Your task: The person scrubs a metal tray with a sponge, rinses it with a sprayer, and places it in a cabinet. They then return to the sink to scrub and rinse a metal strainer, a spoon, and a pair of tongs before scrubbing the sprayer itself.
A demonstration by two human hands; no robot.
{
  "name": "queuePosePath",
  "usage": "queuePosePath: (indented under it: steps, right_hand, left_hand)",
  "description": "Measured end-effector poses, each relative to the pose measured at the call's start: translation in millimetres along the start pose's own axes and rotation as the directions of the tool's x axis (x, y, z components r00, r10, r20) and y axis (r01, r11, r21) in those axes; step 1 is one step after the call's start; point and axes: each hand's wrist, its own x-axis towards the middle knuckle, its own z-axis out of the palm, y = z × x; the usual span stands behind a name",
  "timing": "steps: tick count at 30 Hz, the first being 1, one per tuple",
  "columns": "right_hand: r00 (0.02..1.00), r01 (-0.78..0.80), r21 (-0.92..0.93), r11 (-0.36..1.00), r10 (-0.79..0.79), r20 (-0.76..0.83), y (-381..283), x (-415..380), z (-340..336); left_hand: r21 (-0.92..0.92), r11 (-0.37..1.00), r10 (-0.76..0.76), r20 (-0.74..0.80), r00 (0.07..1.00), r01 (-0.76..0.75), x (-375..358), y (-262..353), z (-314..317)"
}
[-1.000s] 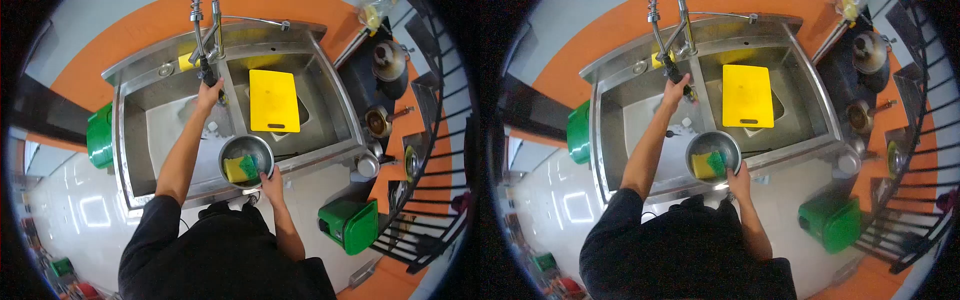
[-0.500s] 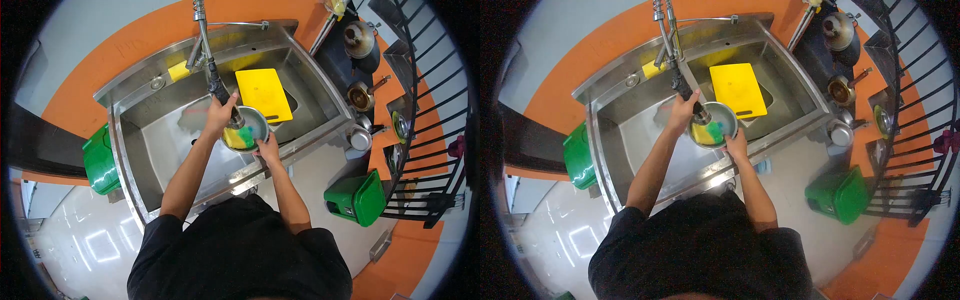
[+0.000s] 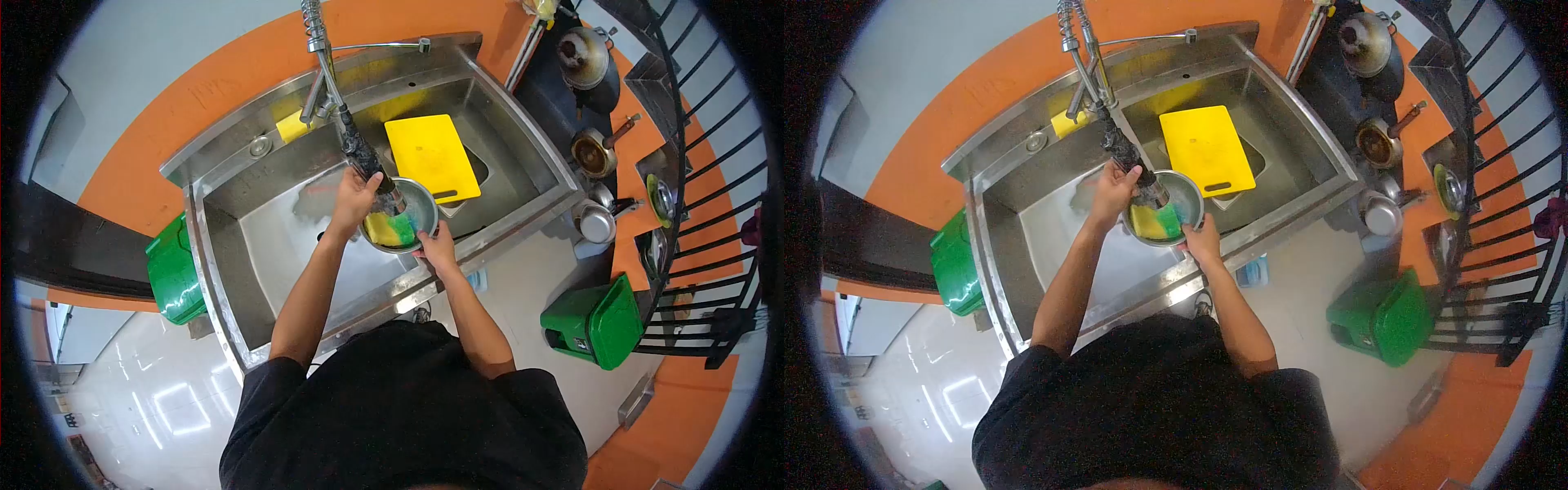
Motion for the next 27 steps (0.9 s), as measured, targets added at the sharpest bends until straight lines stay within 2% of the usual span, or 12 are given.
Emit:
queuePosePath:
  steps: [2,4,7,11,13,18,21,23,24,25,26,27]
  right_hand:
    - [1.0,-0.021,-0.006,1.0,0.021,-0.001,1,1,0]
    - [0.999,0.044,0.013,0.999,-0.044,-0.018,3,0,0]
    - [0.998,0.062,0.035,0.997,-0.061,-0.029,6,-1,-2]
    - [0.998,0.048,-0.004,0.999,-0.048,-0.028,6,-2,-4]
    - [1.0,0.002,-0.038,0.999,-0.002,-0.01,3,-2,-5]
    - [1.0,0.0,-0.049,0.999,0.0,0.002,14,3,-6]
    - [1.0,0.019,-0.003,1.0,-0.019,0.008,15,2,-11]
    - [0.995,0.084,-0.186,0.979,-0.091,-0.032,15,3,-32]
    - [0.996,0.083,-0.191,0.978,-0.088,-0.019,14,3,-42]
    - [0.998,0.058,-0.285,0.957,-0.066,-0.019,9,-4,-51]
    - [0.999,0.032,-0.377,0.926,-0.044,-0.023,2,-11,-59]
    - [0.999,0.031,-0.382,0.924,-0.04,-0.018,-5,-17,-65]
  left_hand:
    - [0.003,0.999,-0.035,0.006,0.999,0.035,-3,3,-2]
    - [0.004,0.997,-0.071,0.012,0.997,0.071,-6,9,-4]
    - [0.001,0.994,-0.105,0.015,0.994,0.105,-13,16,-9]
    - [0.054,0.985,-0.158,-0.094,0.983,0.164,-14,10,-17]
    - [-0.023,0.988,-0.156,-0.065,0.986,0.155,-14,7,-20]
    - [-0.136,0.981,-0.152,-0.068,0.986,0.142,-17,12,-9]
    - [-0.091,0.98,-0.188,-0.103,0.977,0.178,-17,17,-12]
    - [-0.128,0.98,-0.168,-0.136,0.976,0.151,-12,7,-23]
    - [-0.116,0.986,-0.131,-0.13,0.983,0.116,-8,0,-33]
    - [-0.103,0.991,-0.094,-0.12,0.988,0.082,-5,-7,-44]
    - [-0.067,0.993,-0.107,-0.098,0.989,0.1,-3,-10,-58]
    - [-0.07,0.992,-0.11,-0.104,0.988,0.103,-3,-13,-69]
